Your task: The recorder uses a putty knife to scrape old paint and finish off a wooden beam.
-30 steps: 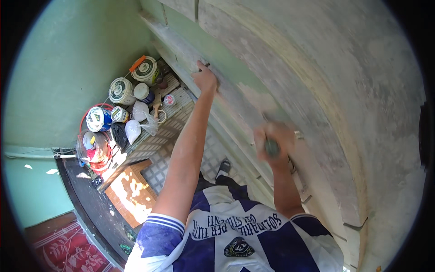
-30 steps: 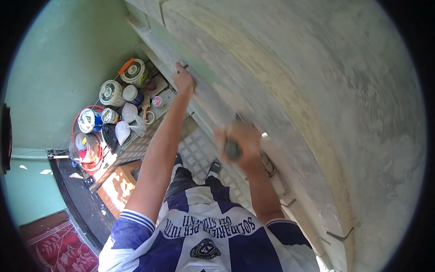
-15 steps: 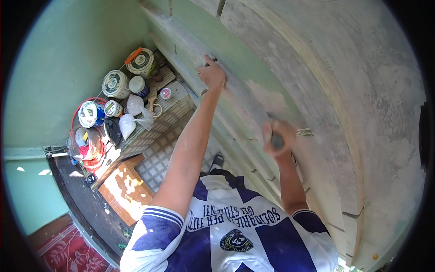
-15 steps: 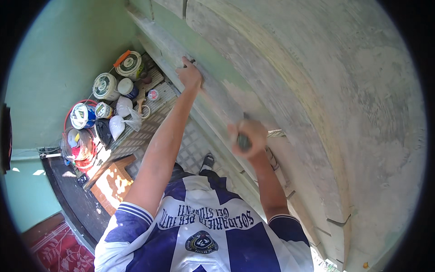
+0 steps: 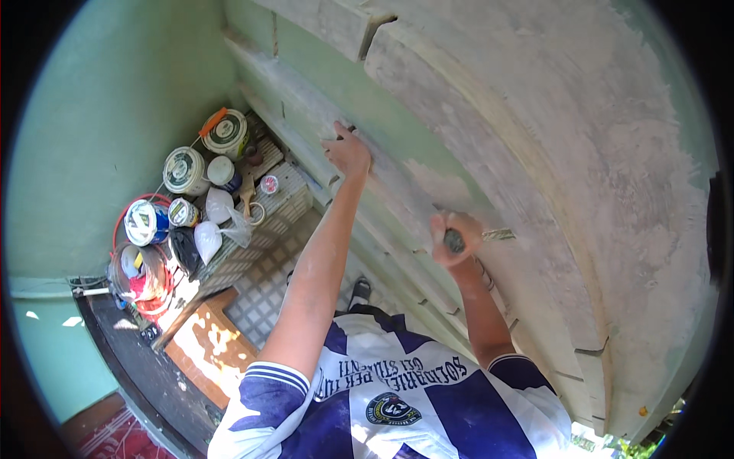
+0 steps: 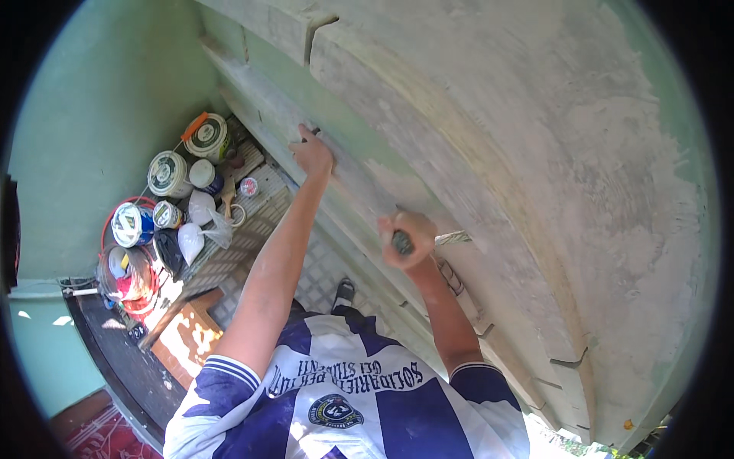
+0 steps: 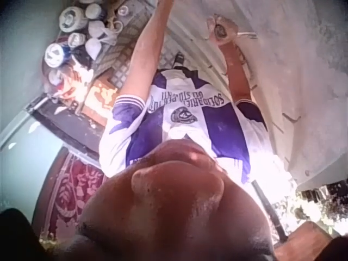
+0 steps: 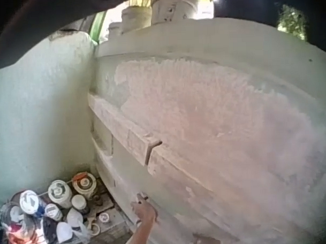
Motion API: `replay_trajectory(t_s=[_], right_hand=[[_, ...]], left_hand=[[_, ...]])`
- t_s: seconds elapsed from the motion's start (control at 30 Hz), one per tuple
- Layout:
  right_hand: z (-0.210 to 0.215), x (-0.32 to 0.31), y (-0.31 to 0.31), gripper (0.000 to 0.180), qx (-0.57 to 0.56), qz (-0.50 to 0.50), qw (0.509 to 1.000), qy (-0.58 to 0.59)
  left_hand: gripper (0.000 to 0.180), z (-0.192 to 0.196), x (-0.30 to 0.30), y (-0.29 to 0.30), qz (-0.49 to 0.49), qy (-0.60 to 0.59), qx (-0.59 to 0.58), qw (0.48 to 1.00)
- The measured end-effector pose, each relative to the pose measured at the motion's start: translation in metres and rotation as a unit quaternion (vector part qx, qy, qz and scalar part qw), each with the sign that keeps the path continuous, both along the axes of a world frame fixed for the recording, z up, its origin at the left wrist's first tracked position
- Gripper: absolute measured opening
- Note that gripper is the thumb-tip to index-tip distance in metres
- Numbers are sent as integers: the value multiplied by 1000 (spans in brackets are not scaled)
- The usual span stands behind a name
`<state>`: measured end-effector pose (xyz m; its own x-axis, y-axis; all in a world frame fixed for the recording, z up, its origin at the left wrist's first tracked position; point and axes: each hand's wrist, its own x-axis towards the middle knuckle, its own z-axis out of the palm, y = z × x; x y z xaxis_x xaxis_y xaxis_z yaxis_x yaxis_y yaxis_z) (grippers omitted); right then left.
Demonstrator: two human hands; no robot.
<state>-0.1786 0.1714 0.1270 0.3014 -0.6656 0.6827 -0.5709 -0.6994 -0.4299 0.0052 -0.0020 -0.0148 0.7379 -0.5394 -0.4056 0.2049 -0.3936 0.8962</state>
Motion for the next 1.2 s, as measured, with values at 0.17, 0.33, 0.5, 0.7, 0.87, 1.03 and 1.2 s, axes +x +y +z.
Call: replay_trajectory(t_s=[0.17, 0.33, 0.5, 0.7, 0.87, 1.03, 1.2], right_hand=[[4, 11, 7, 13, -87, 80, 991, -61], [5, 9, 4, 25, -65, 173, 981, -56], [-15, 4, -8, 25, 10, 71, 997, -41], [13, 9, 3, 28, -95, 169, 968, -157], [25, 5, 16, 26, -69, 174, 959, -214], [25, 2, 5, 28, -22, -19, 996, -82], [34, 0, 10, 28, -39, 87, 989, -118]], left_hand=[[95, 3, 3, 3, -9, 2, -5, 1000], [96, 8, 1, 6, -13, 8, -29, 999], [96, 7, 2, 5, -25, 7, -35, 999], [96, 7, 1, 4, -19, -1, -25, 1000], [96, -7, 8, 1, 26, -25, -21, 999], [95, -1, 4, 3, -2, -20, -8, 1000], [95, 6, 1, 3, -3, -15, -31, 999]])
